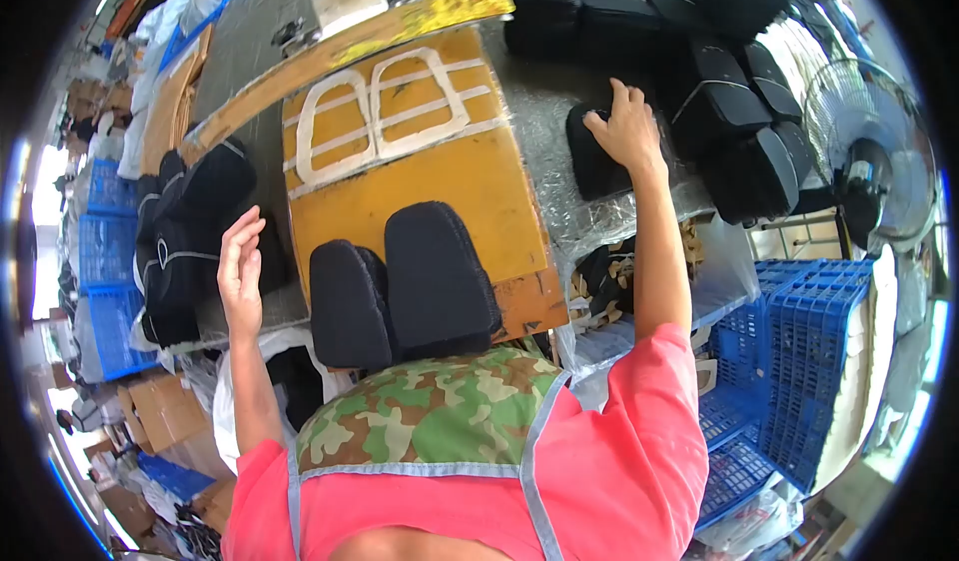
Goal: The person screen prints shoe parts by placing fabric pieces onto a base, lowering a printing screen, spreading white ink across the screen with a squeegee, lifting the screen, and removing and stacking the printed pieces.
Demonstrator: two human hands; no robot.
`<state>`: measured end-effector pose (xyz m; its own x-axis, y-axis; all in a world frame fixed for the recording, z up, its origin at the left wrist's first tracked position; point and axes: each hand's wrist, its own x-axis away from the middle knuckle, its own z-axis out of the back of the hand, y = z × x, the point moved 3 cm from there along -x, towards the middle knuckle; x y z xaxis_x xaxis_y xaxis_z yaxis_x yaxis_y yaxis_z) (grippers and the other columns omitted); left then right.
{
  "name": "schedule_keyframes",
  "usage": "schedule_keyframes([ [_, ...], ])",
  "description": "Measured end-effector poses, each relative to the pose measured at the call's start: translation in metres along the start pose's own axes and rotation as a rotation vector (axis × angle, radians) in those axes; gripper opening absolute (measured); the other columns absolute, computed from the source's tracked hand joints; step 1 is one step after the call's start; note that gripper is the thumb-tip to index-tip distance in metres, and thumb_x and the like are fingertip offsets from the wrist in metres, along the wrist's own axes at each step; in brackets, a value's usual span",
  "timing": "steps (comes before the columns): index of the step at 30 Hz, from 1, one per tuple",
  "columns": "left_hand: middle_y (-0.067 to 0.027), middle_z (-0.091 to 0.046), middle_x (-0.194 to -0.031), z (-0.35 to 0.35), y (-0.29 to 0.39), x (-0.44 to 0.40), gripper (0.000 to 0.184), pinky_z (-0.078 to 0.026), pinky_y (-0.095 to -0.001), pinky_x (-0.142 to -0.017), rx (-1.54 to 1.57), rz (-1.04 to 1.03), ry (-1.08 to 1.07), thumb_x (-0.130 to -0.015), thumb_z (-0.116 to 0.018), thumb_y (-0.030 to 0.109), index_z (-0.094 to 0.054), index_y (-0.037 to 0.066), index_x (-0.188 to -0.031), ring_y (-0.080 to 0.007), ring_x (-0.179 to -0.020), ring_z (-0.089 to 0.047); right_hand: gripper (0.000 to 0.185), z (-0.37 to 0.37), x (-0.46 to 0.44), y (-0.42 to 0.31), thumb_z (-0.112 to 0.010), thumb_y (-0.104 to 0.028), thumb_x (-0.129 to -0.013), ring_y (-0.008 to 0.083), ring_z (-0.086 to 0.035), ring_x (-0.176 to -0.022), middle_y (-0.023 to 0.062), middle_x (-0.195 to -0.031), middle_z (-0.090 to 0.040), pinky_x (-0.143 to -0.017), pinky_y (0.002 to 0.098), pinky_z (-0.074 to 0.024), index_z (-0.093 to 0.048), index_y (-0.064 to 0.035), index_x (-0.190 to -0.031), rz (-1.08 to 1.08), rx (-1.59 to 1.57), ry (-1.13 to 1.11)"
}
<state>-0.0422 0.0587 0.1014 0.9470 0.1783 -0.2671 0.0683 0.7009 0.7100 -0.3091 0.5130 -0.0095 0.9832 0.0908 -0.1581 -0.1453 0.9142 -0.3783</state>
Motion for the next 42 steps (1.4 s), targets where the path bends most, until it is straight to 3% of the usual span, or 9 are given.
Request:
schedule_keyframes([
  [3, -0.0102, -0.053, -0.134, -0.006, -0.003, 0.011, 0.034, -0.038, -0.0354, -0.102, 0.126, 0.129, -0.024, -0.089, -0.047, 0.005, -0.059, 0.003, -0.12, -0.0224, -0.122, -0.051, 0.084, -0.026, -0.014, -0.022, -0.074, -0.042, -0.065, 0.0423, -0.047, -0.12, 0.0214, -0.139, -0.043, -0.1, 0.0509, -0.0421, -0.045, -0.017, -0.14, 0.075, 0.036, -0.092],
  [13, -0.0151, -0.034, -0.148, -0.034, 0.006, 0.019, 0.056, -0.025, -0.04, -0.112, 0.228, 0.001, -0.308, -0.093, -0.052, 0.021, -0.036, 0.004, -0.144, -0.0291, -0.139, -0.031, 0.058, -0.009, 0.001, -0.063, -0.076, -0.036, -0.069, 0.0363, -0.055, -0.112, 0.0169, -0.124, -0.057, -0.095, 0.0434, -0.0455, -0.063, -0.0059, -0.117, 0.099, 0.248, -0.028],
  [17, -0.017, -0.035, -0.146, -0.047, 0.011, 0.02, 0.057, -0.024, -0.039, -0.114, 0.248, 0.039, -0.379, -0.085, -0.058, 0.007, -0.04, 0.003, -0.139, -0.0314, -0.138, -0.033, 0.045, 0.039, 0.049, -0.153, -0.073, -0.028, -0.077, 0.0314, -0.056, -0.112, 0.0142, -0.12, -0.06, -0.093, 0.0446, -0.0437, -0.063, -0.0046, -0.114, 0.306, -0.46, -0.2],
  [19, -0.0176, -0.037, -0.144, -0.056, 0.01, 0.024, 0.057, -0.026, -0.0384, -0.113, 0.231, 0.079, -0.369, -0.081, -0.058, 0.001, -0.042, 0.003, -0.136, -0.0319, -0.136, -0.035, 0.05, 0.042, 0.083, -0.191, -0.076, -0.027, -0.076, 0.03, -0.055, -0.112, 0.0133, -0.116, -0.061, -0.097, 0.0437, -0.0403, -0.06, -0.0043, -0.117, 0.562, -0.405, -0.473],
  [26, -0.0199, -0.039, -0.142, -0.059, 0.013, 0.034, 0.054, -0.031, -0.0418, -0.108, 0.136, 0.009, -0.182, -0.078, -0.062, -0.003, -0.05, 0.005, -0.13, -0.0374, -0.131, -0.039, 0.057, 0.039, 0.135, -0.225, -0.075, -0.021, -0.074, 0.0283, -0.054, -0.11, 0.0096, -0.121, -0.057, -0.103, 0.0449, -0.0337, -0.055, -0.008, -0.126, 0.698, -0.084, -0.238],
  [32, -0.0062, -0.052, -0.102, -0.063, 0.016, 0.042, 0.041, -0.038, -0.038, -0.08, -0.049, -0.236, -0.017, -0.072, -0.066, -0.006, -0.061, 0.018, -0.105, -0.028, -0.094, -0.051, 0.035, 0.038, 0.139, -0.224, -0.075, -0.008, -0.07, 0.0268, -0.058, -0.103, 0.0072, -0.103, -0.064, -0.099, 0.0451, -0.0369, -0.064, -0.0068, -0.103, 0.74, -0.276, -0.279],
  [35, -0.0052, -0.053, -0.099, -0.059, 0.017, 0.036, 0.048, -0.039, -0.0376, -0.082, -0.008, -0.197, -0.093, -0.073, -0.065, -0.007, -0.061, 0.019, -0.114, -0.0268, -0.092, -0.053, 0.019, 0.045, 0.106, -0.218, -0.067, -0.005, -0.081, 0.0234, -0.063, -0.077, 0.0121, -0.084, -0.065, -0.075, 0.0336, -0.0483, -0.063, -0.0019, -0.099, 0.403, -0.589, -0.487],
  [39, -0.0083, -0.056, -0.107, -0.056, 0.022, 0.03, 0.052, -0.04, -0.0368, -0.085, -0.054, -0.188, -0.073, -0.075, -0.063, -0.008, -0.057, 0.012, -0.123, -0.0273, -0.096, -0.054, 0.027, -0.02, -0.016, -0.206, -0.065, -0.017, -0.087, 0.018, -0.057, -0.067, 0.0144, -0.078, -0.063, -0.064, 0.0296, -0.0455, -0.061, 0.003, -0.105, 0.425, -0.755, -0.272],
  [42, -0.0129, -0.055, -0.116, -0.054, 0.024, 0.028, 0.052, -0.043, -0.0388, -0.091, -0.004, -0.191, -0.094, -0.075, -0.061, -0.007, -0.053, 0.008, -0.124, -0.031, -0.107, -0.054, 0.035, -0.086, -0.087, -0.207, -0.066, -0.02, -0.086, 0.0406, -0.056, -0.106, 0.0217, -0.111, -0.062, -0.094, 0.0435, -0.0427, -0.061, -0.001, -0.114, 0.626, -0.519, -0.017],
])
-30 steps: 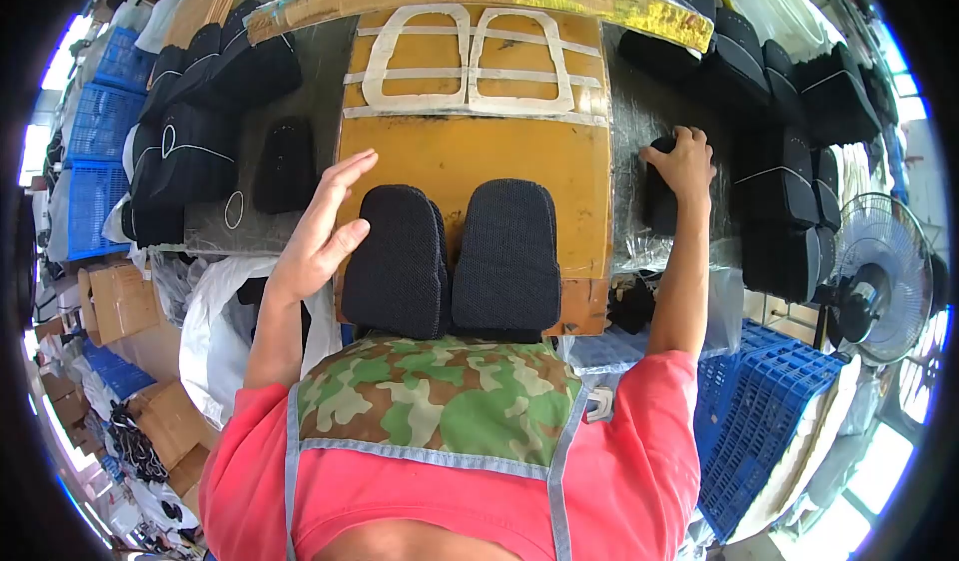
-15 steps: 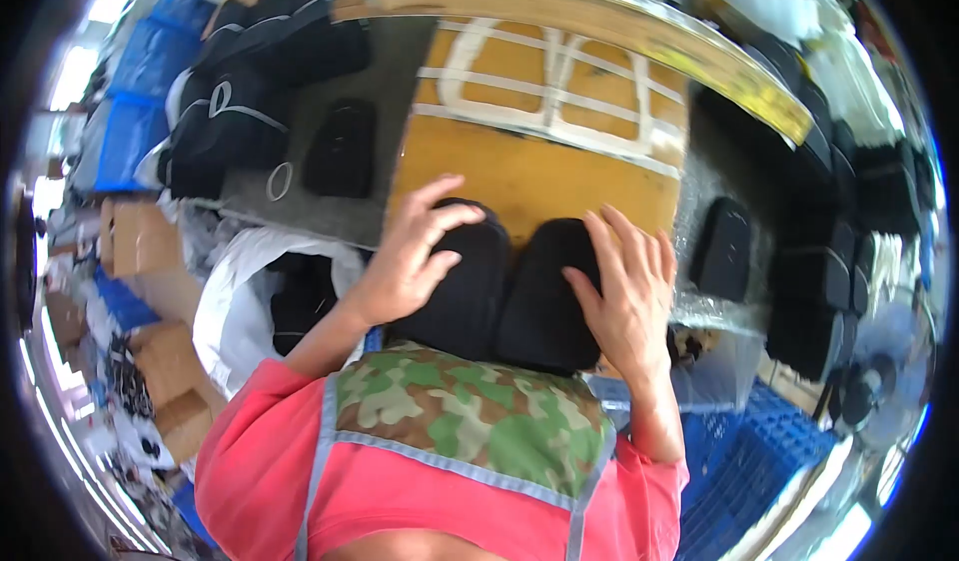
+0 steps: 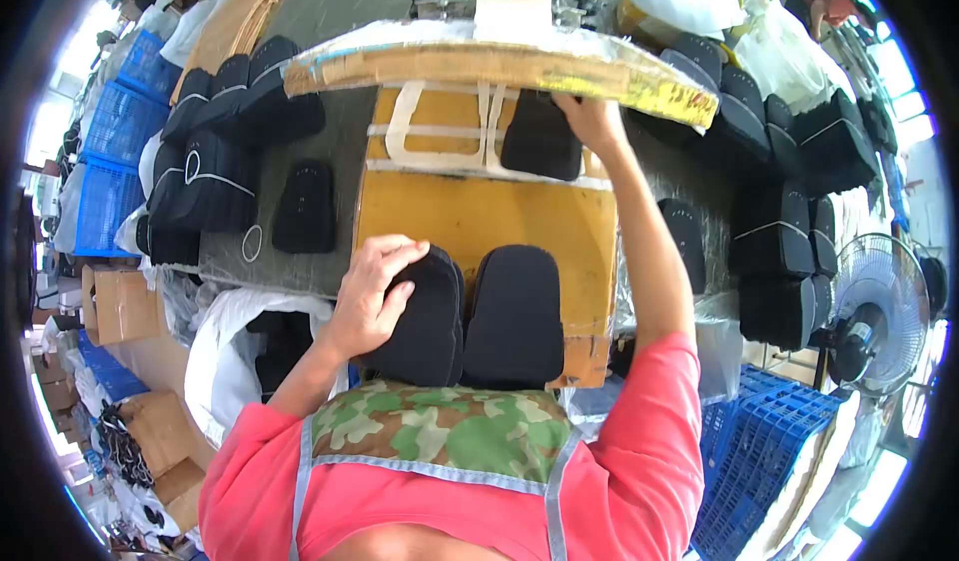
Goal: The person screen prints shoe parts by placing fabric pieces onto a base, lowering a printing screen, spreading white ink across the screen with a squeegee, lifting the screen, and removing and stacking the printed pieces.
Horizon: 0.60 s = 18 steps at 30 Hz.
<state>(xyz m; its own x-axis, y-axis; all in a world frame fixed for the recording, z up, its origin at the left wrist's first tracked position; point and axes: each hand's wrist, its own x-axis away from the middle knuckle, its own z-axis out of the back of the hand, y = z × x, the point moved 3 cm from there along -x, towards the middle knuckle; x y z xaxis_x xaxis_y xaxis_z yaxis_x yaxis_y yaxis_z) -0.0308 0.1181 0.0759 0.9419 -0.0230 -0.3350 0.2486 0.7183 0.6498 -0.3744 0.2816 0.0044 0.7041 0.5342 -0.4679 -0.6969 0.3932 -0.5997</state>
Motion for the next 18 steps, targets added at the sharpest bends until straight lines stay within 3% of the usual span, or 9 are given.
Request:
schedule_keyframes([
  [1, -0.0141, -0.055, -0.118, 0.002, 0.001, 0.0, 0.052, -0.043, -0.0393, -0.093, 0.031, -0.003, 0.012, -0.075, -0.061, -0.007, -0.052, 0.007, -0.124, -0.0319, -0.109, -0.054, 0.034, -0.024, -0.008, 0.023, -0.064, -0.015, -0.086, 0.041, -0.049, -0.115, 0.022, -0.12, -0.058, -0.1, 0.0459, -0.0372, -0.06, -0.0018, -0.117, 0.008, 0.026, 0.034],
  [3, -0.0187, -0.05, -0.125, 0.005, 0.002, 0.003, 0.051, -0.046, -0.0392, -0.095, 0.088, -0.002, 0.0, -0.075, -0.058, -0.008, -0.052, 0.006, -0.123, -0.0343, -0.113, -0.053, 0.034, -0.032, -0.018, 0.001, -0.061, -0.012, -0.085, 0.0426, -0.047, -0.117, 0.0226, -0.122, -0.056, -0.102, 0.0487, -0.0344, -0.058, -0.001, -0.118, 0.189, 0.167, 0.14],
  [4, -0.0187, -0.05, -0.126, 0.004, 0.0, 0.008, 0.052, -0.046, -0.0391, -0.095, 0.147, 0.032, 0.001, -0.075, -0.058, -0.009, -0.051, 0.007, -0.124, -0.0341, -0.112, -0.054, 0.033, -0.033, -0.015, -0.01, -0.06, -0.012, -0.085, 0.0428, -0.048, -0.115, 0.0229, -0.12, -0.057, -0.1, 0.0495, -0.0357, -0.059, 0.0002, -0.116, 0.223, 0.334, 0.164],
  [5, -0.0186, -0.05, -0.126, 0.001, -0.004, 0.013, 0.053, -0.045, -0.0391, -0.095, 0.209, 0.069, 0.003, -0.075, -0.058, -0.009, -0.051, 0.008, -0.125, -0.0338, -0.112, -0.054, 0.034, -0.043, -0.011, -0.008, -0.061, -0.016, -0.085, 0.0436, -0.048, -0.115, 0.0228, -0.119, -0.057, -0.101, 0.0497, -0.0346, -0.059, 0.0, -0.115, 0.205, 0.286, 0.19],
  [7, -0.0153, -0.052, -0.122, 0.0, -0.006, 0.015, 0.045, -0.045, -0.0375, -0.093, 0.235, 0.09, 0.035, -0.078, -0.055, -0.009, -0.057, 0.009, -0.119, -0.0309, -0.108, -0.055, 0.042, -0.053, 0.001, -0.013, -0.06, -0.025, -0.088, 0.0423, -0.047, -0.118, 0.0227, -0.124, -0.056, -0.103, 0.0486, -0.0332, -0.056, -0.0012, -0.122, 0.021, 0.226, -0.096],
  [13, -0.0121, -0.054, -0.113, 0.01, -0.013, 0.019, 0.034, -0.045, -0.0334, -0.088, 0.345, 0.209, -0.069, -0.083, -0.051, -0.007, -0.064, 0.007, -0.111, -0.0267, -0.101, -0.056, 0.063, -0.055, 0.02, -0.028, -0.055, -0.042, -0.091, 0.0395, -0.043, -0.126, 0.0244, -0.134, -0.05, -0.105, 0.0471, -0.0318, -0.043, -0.0006, -0.136, 0.149, 0.299, -0.176],
  [18, -0.0115, -0.052, -0.113, 0.049, -0.017, 0.005, 0.031, -0.04, -0.0315, -0.095, 0.477, 0.225, 0.088, -0.08, -0.053, -0.001, -0.062, 0.002, -0.109, -0.0223, -0.107, -0.052, 0.061, -0.058, 0.016, -0.025, -0.051, -0.04, -0.094, 0.0367, -0.038, -0.131, 0.0243, -0.137, -0.046, -0.11, 0.0468, -0.0248, -0.04, 0.0011, -0.137, 0.156, 0.366, -0.217],
])
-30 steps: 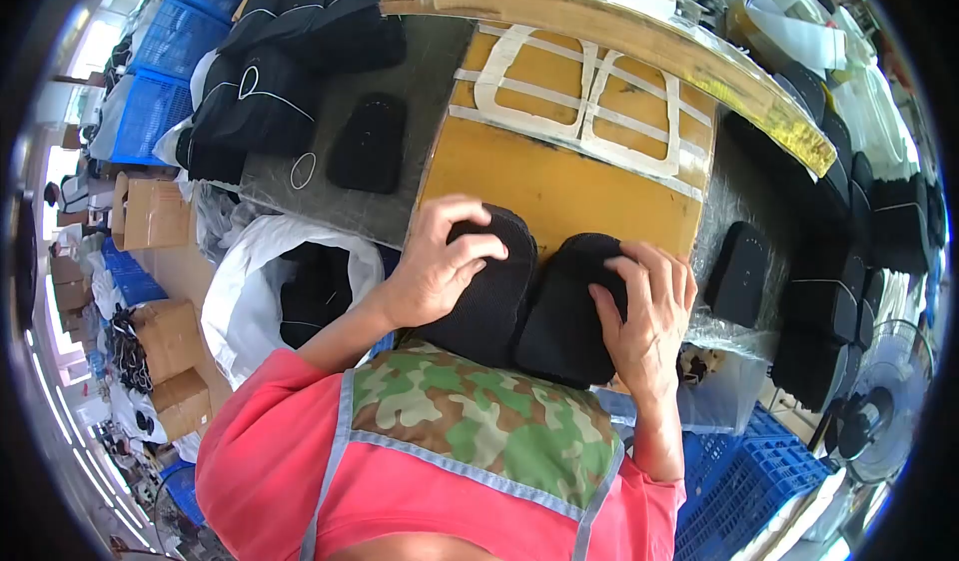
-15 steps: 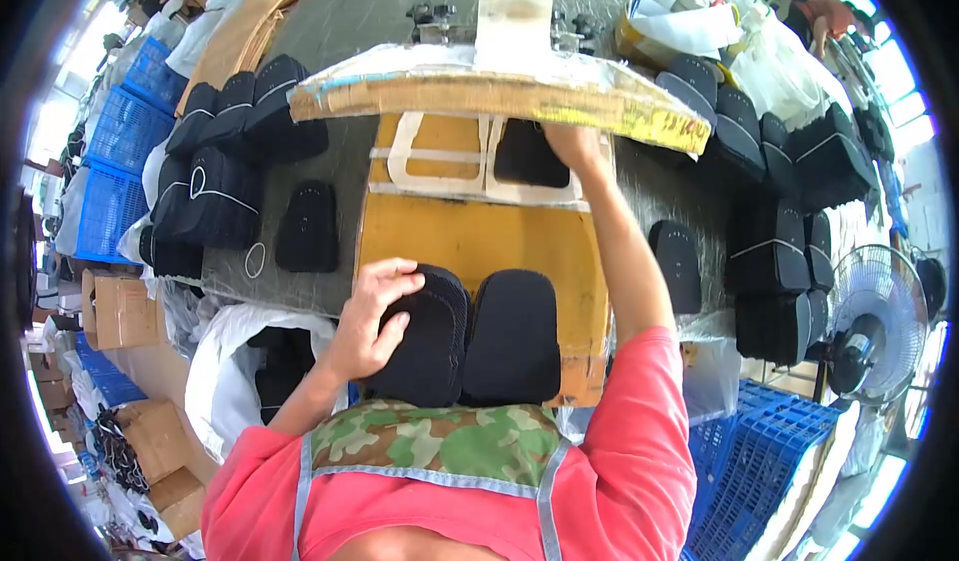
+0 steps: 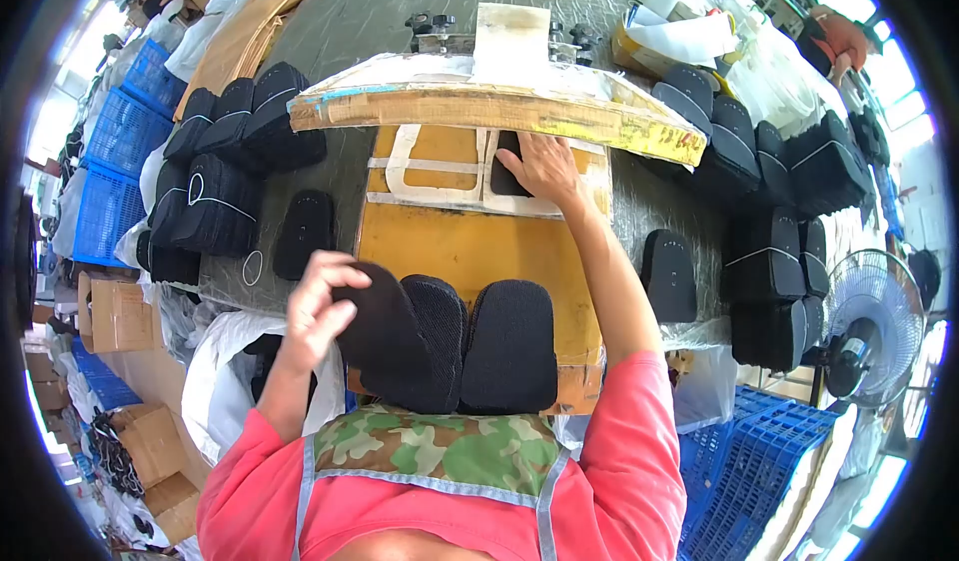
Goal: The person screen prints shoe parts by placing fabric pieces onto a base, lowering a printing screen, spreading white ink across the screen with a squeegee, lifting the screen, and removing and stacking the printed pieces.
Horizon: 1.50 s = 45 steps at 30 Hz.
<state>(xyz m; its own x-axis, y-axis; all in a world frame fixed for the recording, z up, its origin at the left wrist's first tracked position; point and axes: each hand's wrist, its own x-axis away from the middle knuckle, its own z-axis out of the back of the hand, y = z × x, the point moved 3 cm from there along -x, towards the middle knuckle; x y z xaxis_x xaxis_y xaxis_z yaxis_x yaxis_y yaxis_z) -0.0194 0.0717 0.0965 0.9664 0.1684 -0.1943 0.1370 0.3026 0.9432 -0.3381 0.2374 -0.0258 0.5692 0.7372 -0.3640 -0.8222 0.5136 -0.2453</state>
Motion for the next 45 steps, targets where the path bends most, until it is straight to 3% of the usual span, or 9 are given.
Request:
schedule_keyframes([
  [5, -0.0088, -0.05, -0.117, 0.022, -0.016, -0.049, 0.036, -0.036, -0.0306, -0.101, 0.2, 0.095, 0.135, -0.077, -0.051, -0.004, -0.057, -0.001, -0.113, -0.0183, -0.114, -0.049, 0.055, 0.008, -0.002, -0.016, -0.046, -0.037, -0.095, 0.033, -0.034, -0.134, 0.017, -0.142, -0.043, -0.112, 0.0484, -0.0191, -0.042, -0.0033, -0.138, -0.075, 0.009, -0.179],
  [9, -0.0102, -0.057, -0.113, 0.013, -0.083, -0.119, 0.041, -0.037, -0.0298, -0.1, -0.133, -0.056, 0.094, -0.076, -0.05, -0.008, -0.06, 0.002, -0.114, -0.0216, -0.112, -0.053, 0.059, -0.004, 0.0, -0.009, -0.046, -0.044, -0.095, 0.0315, -0.034, -0.135, 0.0145, -0.142, -0.043, -0.113, 0.0471, -0.0176, -0.041, -0.0067, -0.14, -0.053, 0.009, -0.1],
  [13, -0.0176, -0.06, -0.112, -0.012, -0.154, -0.199, 0.032, -0.04, -0.0391, -0.098, -0.402, -0.246, 0.273, -0.079, -0.053, 0.001, -0.06, 0.002, -0.111, -0.0343, -0.112, -0.054, 0.068, 0.001, 0.001, -0.01, -0.048, -0.055, -0.092, 0.0314, -0.034, -0.135, 0.0155, -0.142, -0.043, -0.113, 0.0468, -0.0186, -0.042, -0.0074, -0.14, -0.064, 0.045, -0.067],
  [17, -0.0221, -0.055, -0.127, -0.036, -0.149, -0.224, 0.041, -0.031, -0.0451, -0.107, -0.789, 0.088, -0.043, -0.088, -0.053, 0.018, -0.053, -0.001, -0.124, -0.0374, -0.125, -0.045, 0.067, 0.001, 0.002, -0.009, -0.053, -0.055, -0.089, 0.0331, -0.041, -0.13, 0.0183, -0.135, -0.05, -0.11, 0.0462, -0.0242, -0.047, -0.0075, -0.136, -0.079, 0.007, 0.03],
  [18, -0.0217, -0.047, -0.136, -0.042, -0.143, -0.221, 0.05, -0.027, -0.0483, -0.109, -0.882, -0.01, -0.135, -0.092, -0.05, 0.028, -0.047, 0.0, -0.132, -0.0375, -0.132, -0.038, 0.066, -0.001, 0.002, -0.006, -0.055, -0.054, -0.088, 0.0339, -0.042, -0.129, 0.019, -0.133, -0.052, -0.109, 0.0469, -0.0249, -0.048, -0.008, -0.135, -0.079, -0.001, 0.072],
  [21, -0.0209, -0.036, -0.145, -0.058, -0.15, -0.201, 0.057, -0.021, -0.0486, -0.112, -1.074, -0.27, 0.048, -0.095, -0.047, 0.034, -0.038, 0.0, -0.14, -0.0369, -0.138, -0.027, 0.067, -0.003, 0.001, -0.006, -0.061, -0.051, -0.086, 0.0367, -0.043, -0.128, 0.0214, -0.129, -0.054, -0.109, 0.048, -0.026, -0.05, -0.0069, -0.134, -0.102, -0.029, 0.088],
  [22, -0.021, -0.028, -0.15, -0.057, -0.158, -0.202, 0.063, -0.018, -0.0479, -0.114, -1.081, -0.203, -0.044, -0.097, -0.043, 0.038, -0.029, -0.002, -0.145, -0.0361, -0.142, -0.019, 0.068, -0.002, 0.001, -0.007, -0.061, -0.052, -0.085, 0.0369, -0.043, -0.128, 0.0216, -0.13, -0.054, -0.109, 0.048, -0.026, -0.049, -0.0066, -0.134, -0.116, -0.032, 0.064],
  [28, -0.0254, -0.036, -0.144, -0.065, -0.168, -0.199, 0.064, -0.016, -0.0497, -0.115, -1.059, -0.24, 0.042, -0.096, -0.046, 0.037, -0.034, -0.008, -0.14, -0.0384, -0.138, -0.026, 0.079, -0.002, 0.004, -0.01, -0.061, -0.061, -0.081, 0.038, -0.046, -0.125, 0.0226, -0.128, -0.055, -0.107, 0.0475, -0.0275, -0.049, -0.0048, -0.134, -0.059, 0.085, 0.105],
  [45, -0.0251, -0.041, -0.14, -0.062, -0.146, -0.2, 0.064, -0.021, -0.0562, -0.109, -1.011, -0.094, -0.053, -0.096, -0.044, 0.042, -0.039, -0.008, -0.136, -0.0358, -0.134, -0.033, 0.056, 0.0, 0.01, -0.007, -0.057, -0.046, -0.089, 0.035, -0.048, -0.122, 0.0197, -0.121, -0.06, -0.106, 0.0482, -0.0278, -0.054, -0.0054, -0.129, -0.207, -0.009, 0.081],
])
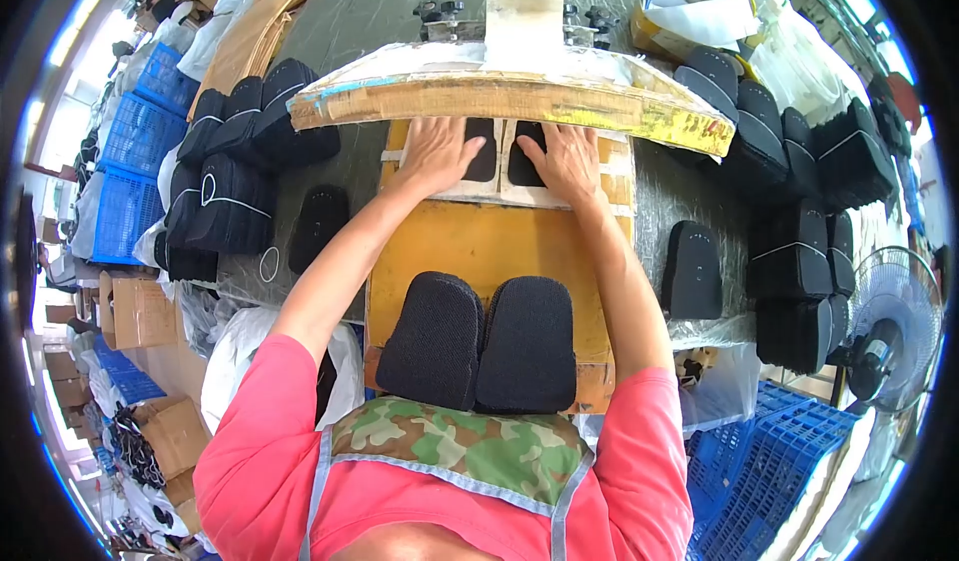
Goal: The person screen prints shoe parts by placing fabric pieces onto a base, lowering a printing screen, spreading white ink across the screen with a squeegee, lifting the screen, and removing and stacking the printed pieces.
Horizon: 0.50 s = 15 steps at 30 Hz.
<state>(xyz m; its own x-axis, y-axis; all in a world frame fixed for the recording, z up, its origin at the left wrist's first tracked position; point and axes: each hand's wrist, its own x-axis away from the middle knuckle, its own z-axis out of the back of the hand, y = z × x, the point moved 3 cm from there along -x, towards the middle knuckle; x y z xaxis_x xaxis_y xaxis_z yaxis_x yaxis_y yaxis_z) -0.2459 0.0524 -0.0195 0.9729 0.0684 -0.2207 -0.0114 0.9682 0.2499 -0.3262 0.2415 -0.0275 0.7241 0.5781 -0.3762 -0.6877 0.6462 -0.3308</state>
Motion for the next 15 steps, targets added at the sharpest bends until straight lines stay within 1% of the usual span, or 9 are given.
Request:
schedule_keyframes([
  [1, -0.0249, -0.038, -0.143, 0.002, 0.009, -0.007, 0.063, -0.016, -0.0541, -0.113, 0.037, 0.038, -0.185, -0.098, -0.04, 0.042, -0.034, -0.006, -0.139, -0.036, -0.137, -0.031, 0.055, -0.001, 0.0, 0.0, -0.057, -0.045, -0.089, 0.035, -0.049, -0.121, 0.0197, -0.121, -0.06, -0.105, 0.0482, -0.0283, -0.054, -0.0054, -0.128, 0.01, 0.009, 0.028],
  [4, -0.0255, -0.038, -0.143, -0.02, 0.032, -0.01, 0.065, -0.014, -0.0529, -0.115, -0.132, -0.158, 0.049, -0.098, -0.04, 0.042, -0.035, -0.009, -0.139, -0.0359, -0.138, -0.029, 0.052, -0.003, -0.001, 0.002, -0.058, -0.044, -0.089, 0.0352, -0.05, -0.119, 0.0203, -0.117, -0.061, -0.104, 0.0482, -0.0293, -0.057, -0.0048, -0.124, 0.02, 0.003, 0.045],
  [5, -0.0261, -0.035, -0.145, -0.023, 0.034, -0.008, 0.069, -0.009, -0.0553, -0.115, -0.092, -0.159, 0.114, -0.096, -0.044, 0.043, -0.037, -0.012, -0.136, -0.0372, -0.14, -0.023, 0.052, -0.003, -0.002, 0.003, -0.058, -0.043, -0.089, 0.0353, -0.05, -0.118, 0.0203, -0.117, -0.062, -0.104, 0.0483, -0.0292, -0.057, -0.0047, -0.124, 0.027, 0.0, 0.038],
  [7, -0.0257, -0.034, -0.146, -0.03, 0.027, -0.01, 0.069, -0.009, -0.056, -0.115, -0.026, -0.131, 0.041, -0.096, -0.043, 0.044, -0.037, -0.012, -0.136, -0.0375, -0.141, -0.022, 0.05, -0.005, -0.002, 0.005, -0.058, -0.042, -0.089, 0.0352, -0.051, -0.117, 0.0197, -0.114, -0.063, -0.104, 0.0483, -0.029, -0.058, -0.0046, -0.122, 0.06, -0.006, 0.097],
  [8, -0.0255, -0.033, -0.146, -0.032, 0.027, -0.009, 0.069, -0.009, -0.0564, -0.115, 0.009, -0.12, -0.002, -0.096, -0.043, 0.044, -0.037, -0.012, -0.136, -0.0377, -0.141, -0.021, 0.05, -0.005, -0.001, 0.003, -0.058, -0.04, -0.09, 0.0353, -0.049, -0.119, 0.0191, -0.118, -0.061, -0.104, 0.0472, -0.029, -0.056, -0.005, -0.125, 0.04, 0.005, 0.05],
  [10, -0.0251, -0.032, -0.147, -0.03, 0.025, -0.01, 0.068, -0.01, -0.0546, -0.115, 0.03, -0.145, 0.045, -0.097, -0.041, 0.043, -0.036, -0.011, -0.137, -0.0374, -0.141, -0.021, 0.051, -0.001, -0.002, 0.003, -0.059, -0.036, -0.09, 0.0355, -0.045, -0.124, 0.0179, -0.127, -0.056, -0.105, 0.0449, -0.0288, -0.052, -0.006, -0.131, 0.002, 0.032, -0.041],
  [12, -0.025, -0.033, -0.147, -0.023, 0.018, -0.01, 0.066, -0.011, -0.0531, -0.115, 0.139, -0.203, 0.116, -0.097, -0.04, 0.042, -0.035, -0.01, -0.139, -0.0371, -0.14, -0.022, 0.051, 0.004, -0.004, -0.001, -0.058, -0.035, -0.091, 0.0352, -0.045, -0.125, 0.0178, -0.129, -0.055, -0.105, 0.0449, -0.0285, -0.052, -0.0056, -0.131, 0.009, 0.016, -0.03],
  [13, -0.0237, -0.033, -0.147, -0.024, 0.011, -0.013, 0.063, -0.013, -0.0503, -0.116, -0.04, -0.165, 0.011, -0.098, -0.04, 0.04, -0.035, -0.007, -0.14, -0.0365, -0.14, -0.023, 0.05, 0.005, -0.002, -0.002, -0.058, -0.035, -0.091, 0.0351, -0.044, -0.125, 0.0178, -0.129, -0.055, -0.105, 0.0448, -0.0284, -0.052, -0.0055, -0.131, 0.006, 0.008, -0.026],
  [15, -0.0202, -0.037, -0.146, -0.021, 0.0, -0.012, 0.058, -0.016, -0.0482, -0.114, -0.018, -0.087, 0.007, -0.097, -0.041, 0.04, -0.041, 0.0, -0.139, -0.0347, -0.139, -0.027, 0.051, 0.001, -0.002, 0.001, -0.058, -0.035, -0.09, 0.0345, -0.047, -0.122, 0.0187, -0.125, -0.058, -0.105, 0.0456, -0.0287, -0.05, -0.0066, -0.132, 0.055, -0.014, 0.033],
])
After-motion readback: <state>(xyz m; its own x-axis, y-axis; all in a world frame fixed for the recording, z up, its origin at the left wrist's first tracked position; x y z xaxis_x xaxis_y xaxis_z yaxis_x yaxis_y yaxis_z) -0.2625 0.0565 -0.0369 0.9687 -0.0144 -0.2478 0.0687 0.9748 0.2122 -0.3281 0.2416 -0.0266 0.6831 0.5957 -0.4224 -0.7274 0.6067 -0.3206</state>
